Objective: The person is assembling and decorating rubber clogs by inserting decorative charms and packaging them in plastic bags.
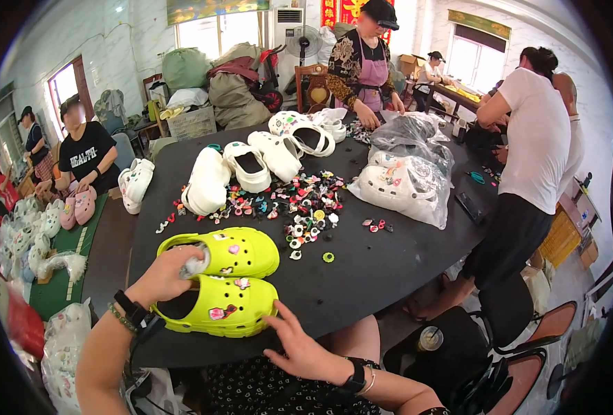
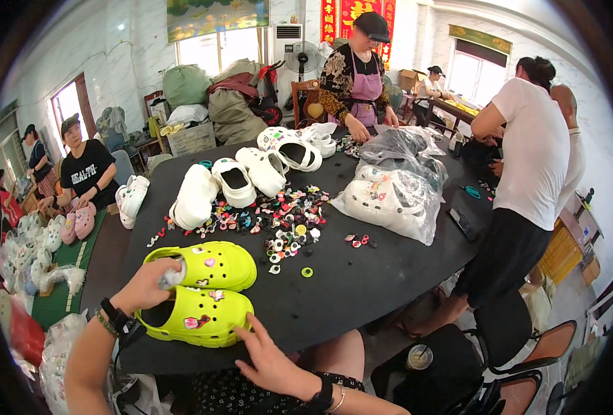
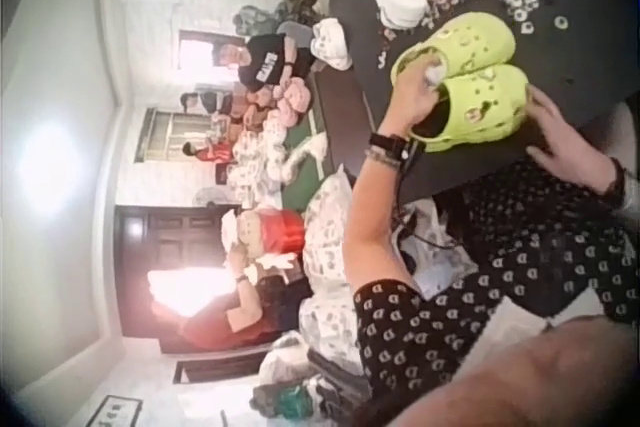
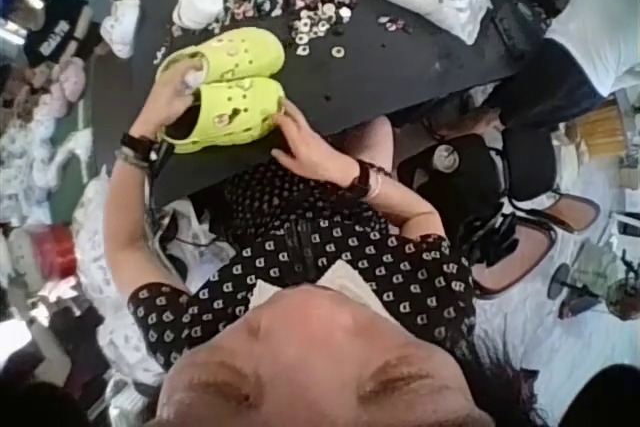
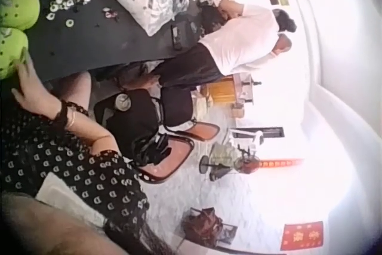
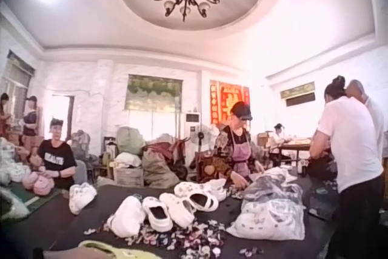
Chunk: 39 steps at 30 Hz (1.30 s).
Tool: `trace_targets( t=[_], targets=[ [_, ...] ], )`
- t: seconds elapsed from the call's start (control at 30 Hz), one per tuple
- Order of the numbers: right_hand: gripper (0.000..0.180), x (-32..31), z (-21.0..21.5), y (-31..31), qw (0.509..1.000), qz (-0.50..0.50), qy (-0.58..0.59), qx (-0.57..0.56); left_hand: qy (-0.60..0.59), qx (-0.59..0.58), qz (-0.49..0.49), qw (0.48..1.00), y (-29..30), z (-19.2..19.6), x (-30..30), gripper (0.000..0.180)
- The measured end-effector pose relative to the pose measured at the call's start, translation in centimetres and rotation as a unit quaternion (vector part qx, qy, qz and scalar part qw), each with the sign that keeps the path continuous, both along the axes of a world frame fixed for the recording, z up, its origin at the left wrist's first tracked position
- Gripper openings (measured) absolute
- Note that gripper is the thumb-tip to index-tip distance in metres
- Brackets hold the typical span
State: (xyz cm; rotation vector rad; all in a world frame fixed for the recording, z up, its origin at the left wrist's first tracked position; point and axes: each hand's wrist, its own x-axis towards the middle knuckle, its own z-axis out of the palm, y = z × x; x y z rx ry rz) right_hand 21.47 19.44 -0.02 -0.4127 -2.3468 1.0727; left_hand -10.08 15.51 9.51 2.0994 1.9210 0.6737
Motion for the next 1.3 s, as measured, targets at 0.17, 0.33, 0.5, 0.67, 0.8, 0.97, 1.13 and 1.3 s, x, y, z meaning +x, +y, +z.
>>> trace_targets(
  t=[0.17, 0.33, 0.5, 0.67, 0.8, 0.97, 1.13, 1.3],
  targets=[
    [0.064, -1.7, -0.1, -0.6, 0.999, 0.006, 0.020, 0.047, -0.026, -0.014, 0.049, 0.998, -2.2, -3.5, -2.4, 0.069],
    [0.053, -0.7, 0.9, 1.2, 0.999, 0.041, -0.009, -0.005, 0.231, 0.047, 0.126, 0.964, -2.5, -0.9, 1.3, 0.074],
    [0.027, 1.1, 1.1, 6.5, 0.996, 0.005, 0.003, 0.084, 0.190, 0.139, 0.164, 0.958, -4.6, 0.9, 3.2, 0.048],
    [0.032, 1.1, 1.8, 15.0, 0.986, -0.093, -0.070, 0.121, -0.120, 0.078, 0.236, 0.961, -7.3, 1.8, 6.4, 0.022],
    [0.050, -0.2, 1.4, 21.0, 0.958, -0.165, -0.156, 0.177, -0.229, -0.068, 0.245, 0.940, -7.2, 0.3, 5.9, 0.034],
    [0.064, -2.6, 0.5, 24.8, 0.953, -0.132, -0.215, 0.171, -0.460, -0.164, 0.225, 0.843, -5.4, -1.4, 4.8, 0.046],
    [0.033, -3.3, -1.7, 26.1, 0.958, -0.134, -0.193, 0.167, -0.396, -0.246, 0.242, 0.851, -3.1, 1.0, 6.5, 0.053],
    [0.018, -2.2, -1.5, 24.7, 0.955, -0.143, -0.139, 0.219, -0.519, -0.193, 0.177, 0.813, -2.6, -1.9, 6.5, 0.043]
  ],
)
